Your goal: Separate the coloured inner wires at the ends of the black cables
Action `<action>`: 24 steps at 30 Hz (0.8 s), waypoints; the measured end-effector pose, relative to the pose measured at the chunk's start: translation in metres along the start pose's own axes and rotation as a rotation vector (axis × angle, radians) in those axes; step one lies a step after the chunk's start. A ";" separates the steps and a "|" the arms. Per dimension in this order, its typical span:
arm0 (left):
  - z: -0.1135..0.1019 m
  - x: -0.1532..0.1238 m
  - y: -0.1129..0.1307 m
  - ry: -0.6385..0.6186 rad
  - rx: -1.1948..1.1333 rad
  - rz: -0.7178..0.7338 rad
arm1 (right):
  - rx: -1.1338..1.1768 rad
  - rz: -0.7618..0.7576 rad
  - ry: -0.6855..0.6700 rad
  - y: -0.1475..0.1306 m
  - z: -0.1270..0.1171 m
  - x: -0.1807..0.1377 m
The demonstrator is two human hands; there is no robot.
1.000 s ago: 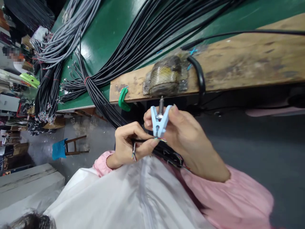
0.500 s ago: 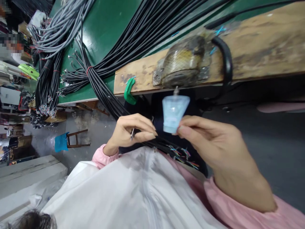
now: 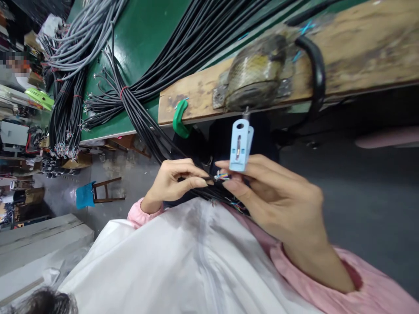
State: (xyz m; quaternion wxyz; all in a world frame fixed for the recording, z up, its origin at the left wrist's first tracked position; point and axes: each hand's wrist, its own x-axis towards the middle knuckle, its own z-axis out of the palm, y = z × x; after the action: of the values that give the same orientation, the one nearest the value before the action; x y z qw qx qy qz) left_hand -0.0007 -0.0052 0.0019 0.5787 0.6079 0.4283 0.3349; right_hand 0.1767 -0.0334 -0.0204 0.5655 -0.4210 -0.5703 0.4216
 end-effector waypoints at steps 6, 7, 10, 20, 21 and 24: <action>0.013 -0.004 -0.001 0.166 0.120 0.090 | -0.007 -0.077 0.036 0.005 0.008 0.000; 0.015 -0.004 -0.001 0.196 0.142 0.127 | -0.037 -0.074 0.063 0.004 0.009 0.000; 0.019 -0.004 -0.001 0.271 0.248 0.246 | -0.109 -0.097 0.167 0.003 0.012 -0.002; 0.028 -0.004 -0.006 0.382 0.589 0.411 | -0.240 -0.209 0.322 0.021 0.013 -0.005; 0.028 -0.004 -0.008 0.366 0.615 0.412 | -0.348 -0.301 0.349 0.023 0.010 -0.005; 0.027 -0.005 -0.013 0.248 0.726 0.405 | -0.670 -0.530 0.320 0.027 -0.003 -0.005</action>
State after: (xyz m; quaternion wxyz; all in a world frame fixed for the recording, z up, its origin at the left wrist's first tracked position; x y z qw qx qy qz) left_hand 0.0196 -0.0213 -0.0134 0.1942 0.7989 0.4567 0.3399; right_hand 0.1796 -0.0304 -0.0480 0.5676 -0.4801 -0.6686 -0.0160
